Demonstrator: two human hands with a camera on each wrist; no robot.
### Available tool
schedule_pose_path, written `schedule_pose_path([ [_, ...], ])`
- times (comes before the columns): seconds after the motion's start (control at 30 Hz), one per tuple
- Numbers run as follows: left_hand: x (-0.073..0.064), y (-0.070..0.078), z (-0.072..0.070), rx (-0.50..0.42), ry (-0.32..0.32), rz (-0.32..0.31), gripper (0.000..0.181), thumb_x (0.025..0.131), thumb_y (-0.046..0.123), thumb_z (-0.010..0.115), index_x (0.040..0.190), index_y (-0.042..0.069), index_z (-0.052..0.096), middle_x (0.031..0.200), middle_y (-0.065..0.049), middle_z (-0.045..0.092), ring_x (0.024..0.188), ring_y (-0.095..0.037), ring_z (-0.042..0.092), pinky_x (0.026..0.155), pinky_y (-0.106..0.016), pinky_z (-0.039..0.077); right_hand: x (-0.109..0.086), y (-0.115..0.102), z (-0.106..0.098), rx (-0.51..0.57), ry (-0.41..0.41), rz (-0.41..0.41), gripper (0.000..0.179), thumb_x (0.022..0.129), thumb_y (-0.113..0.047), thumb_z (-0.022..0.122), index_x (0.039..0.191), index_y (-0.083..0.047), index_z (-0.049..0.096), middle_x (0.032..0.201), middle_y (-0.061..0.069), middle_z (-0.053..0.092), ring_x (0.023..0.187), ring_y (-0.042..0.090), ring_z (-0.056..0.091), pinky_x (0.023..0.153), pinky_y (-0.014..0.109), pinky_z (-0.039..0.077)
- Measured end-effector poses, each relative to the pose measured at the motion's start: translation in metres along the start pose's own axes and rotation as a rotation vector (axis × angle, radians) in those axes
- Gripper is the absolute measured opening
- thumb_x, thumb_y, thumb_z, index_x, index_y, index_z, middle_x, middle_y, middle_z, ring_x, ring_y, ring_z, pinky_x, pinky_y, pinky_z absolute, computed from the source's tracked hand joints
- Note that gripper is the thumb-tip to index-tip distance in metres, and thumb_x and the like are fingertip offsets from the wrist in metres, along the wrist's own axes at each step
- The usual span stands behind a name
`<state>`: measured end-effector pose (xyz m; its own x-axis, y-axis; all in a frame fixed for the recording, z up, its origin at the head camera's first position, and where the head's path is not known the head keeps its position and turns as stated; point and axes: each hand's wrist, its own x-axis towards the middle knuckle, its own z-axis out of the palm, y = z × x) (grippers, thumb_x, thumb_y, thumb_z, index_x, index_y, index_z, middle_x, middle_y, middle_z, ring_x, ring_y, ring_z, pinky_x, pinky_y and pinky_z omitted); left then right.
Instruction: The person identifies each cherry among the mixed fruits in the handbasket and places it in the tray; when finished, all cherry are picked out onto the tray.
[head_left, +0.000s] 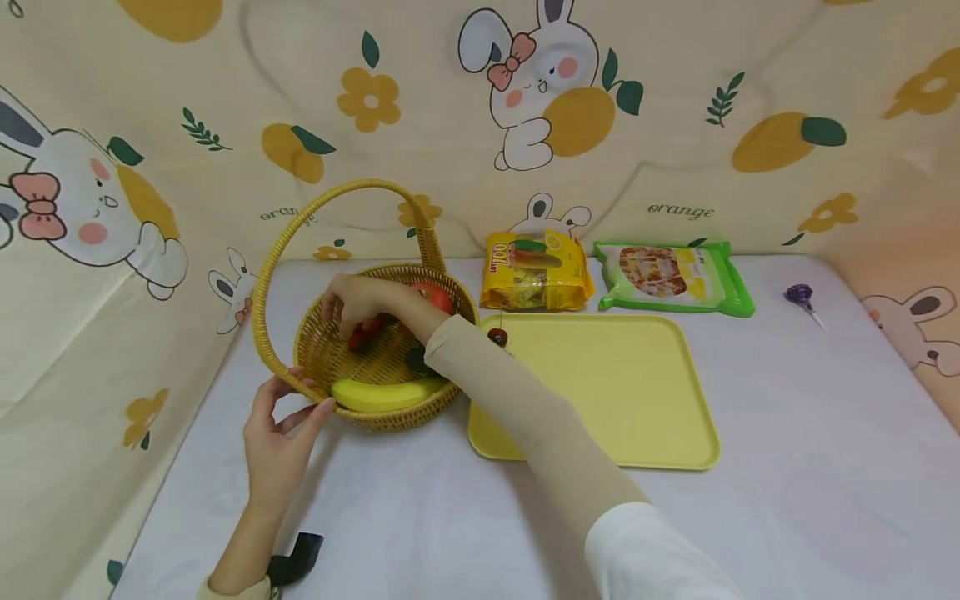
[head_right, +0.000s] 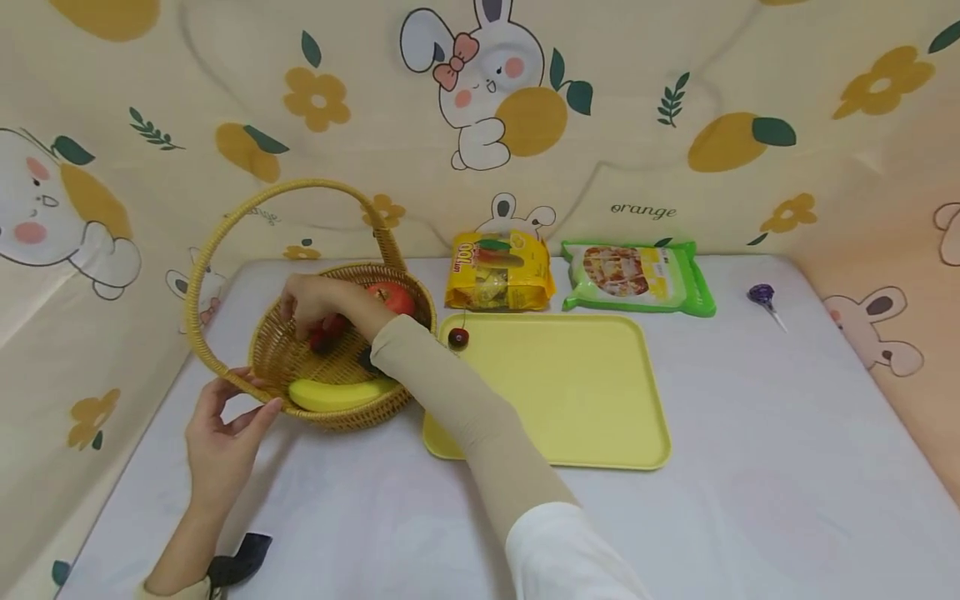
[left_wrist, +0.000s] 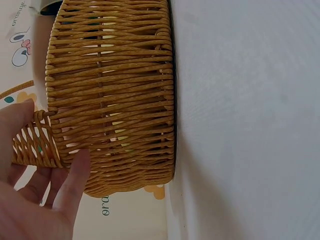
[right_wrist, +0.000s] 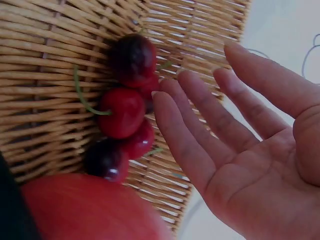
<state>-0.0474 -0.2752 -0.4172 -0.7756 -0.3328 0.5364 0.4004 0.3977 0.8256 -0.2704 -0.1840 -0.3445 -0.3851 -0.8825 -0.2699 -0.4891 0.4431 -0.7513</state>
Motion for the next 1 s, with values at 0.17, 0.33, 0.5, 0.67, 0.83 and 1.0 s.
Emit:
schedule_pose_path([
  [0.17, -0.001, 0.000, 0.005, -0.011, -0.015, -0.002, 0.055, 0.076, -0.020, 0.074, 0.126, -0.015, 0.053, 0.111, -0.022, 0.057, 0.107, -0.020, 0.056, 0.076, -0.017, 0.059, 0.000, 0.012, 0.001, 0.014, -0.062, 0.004, 0.030, 0.086, 0.006, 0.072, 0.116, 0.003, 0.070, 0.105, 0.012, 0.070, 0.083, 0.017, 0.064, 0.079, 0.038, 0.060],
  [0.33, -0.002, -0.002, 0.006, 0.009, -0.025, -0.008, 0.056, 0.077, -0.020, 0.074, 0.127, -0.013, 0.052, 0.114, -0.015, 0.058, 0.108, -0.020, 0.056, 0.076, -0.016, 0.059, -0.001, 0.022, 0.001, 0.034, -0.134, -0.017, 0.032, 0.083, 0.010, 0.073, 0.114, 0.004, 0.071, 0.100, 0.012, 0.070, 0.083, 0.016, 0.063, 0.076, 0.036, 0.060],
  [0.5, -0.001, -0.002, 0.004, 0.010, -0.024, -0.011, 0.056, 0.077, -0.019, 0.074, 0.128, -0.012, 0.053, 0.114, -0.018, 0.057, 0.108, -0.020, 0.056, 0.076, -0.016, 0.059, 0.003, 0.025, 0.004, -0.033, -0.213, -0.050, 0.035, 0.082, 0.008, 0.075, 0.117, 0.002, 0.071, 0.102, 0.011, 0.067, 0.087, 0.014, 0.058, 0.071, 0.025, 0.056],
  [0.67, 0.000, 0.000, 0.003, 0.016, -0.027, 0.001, 0.056, 0.077, -0.020, 0.074, 0.127, -0.013, 0.053, 0.111, -0.023, 0.057, 0.107, -0.020, 0.056, 0.076, -0.017, 0.059, 0.007, 0.022, 0.011, -0.083, -0.237, -0.079, 0.033, 0.082, 0.010, 0.075, 0.114, 0.003, 0.072, 0.102, 0.012, 0.068, 0.087, 0.015, 0.060, 0.071, 0.024, 0.056],
  [0.83, -0.001, 0.001, 0.001, 0.018, -0.023, 0.002, 0.055, 0.077, -0.020, 0.074, 0.128, -0.012, 0.054, 0.110, -0.022, 0.057, 0.107, -0.019, 0.056, 0.076, -0.017, 0.059, 0.009, 0.018, 0.015, -0.152, -0.232, -0.095, 0.029, 0.080, 0.009, 0.078, 0.109, 0.003, 0.074, 0.100, 0.010, 0.070, 0.084, 0.015, 0.064, 0.067, 0.026, 0.058],
  [1.0, -0.001, 0.000, -0.001, 0.010, -0.024, -0.002, 0.056, 0.077, -0.021, 0.073, 0.129, -0.012, 0.053, 0.111, -0.023, 0.056, 0.107, -0.021, 0.056, 0.076, -0.017, 0.059, 0.008, 0.012, 0.011, -0.068, -0.205, -0.115, 0.031, 0.082, 0.008, 0.077, 0.112, 0.003, 0.072, 0.096, 0.008, 0.066, 0.081, 0.014, 0.059, 0.068, 0.028, 0.058],
])
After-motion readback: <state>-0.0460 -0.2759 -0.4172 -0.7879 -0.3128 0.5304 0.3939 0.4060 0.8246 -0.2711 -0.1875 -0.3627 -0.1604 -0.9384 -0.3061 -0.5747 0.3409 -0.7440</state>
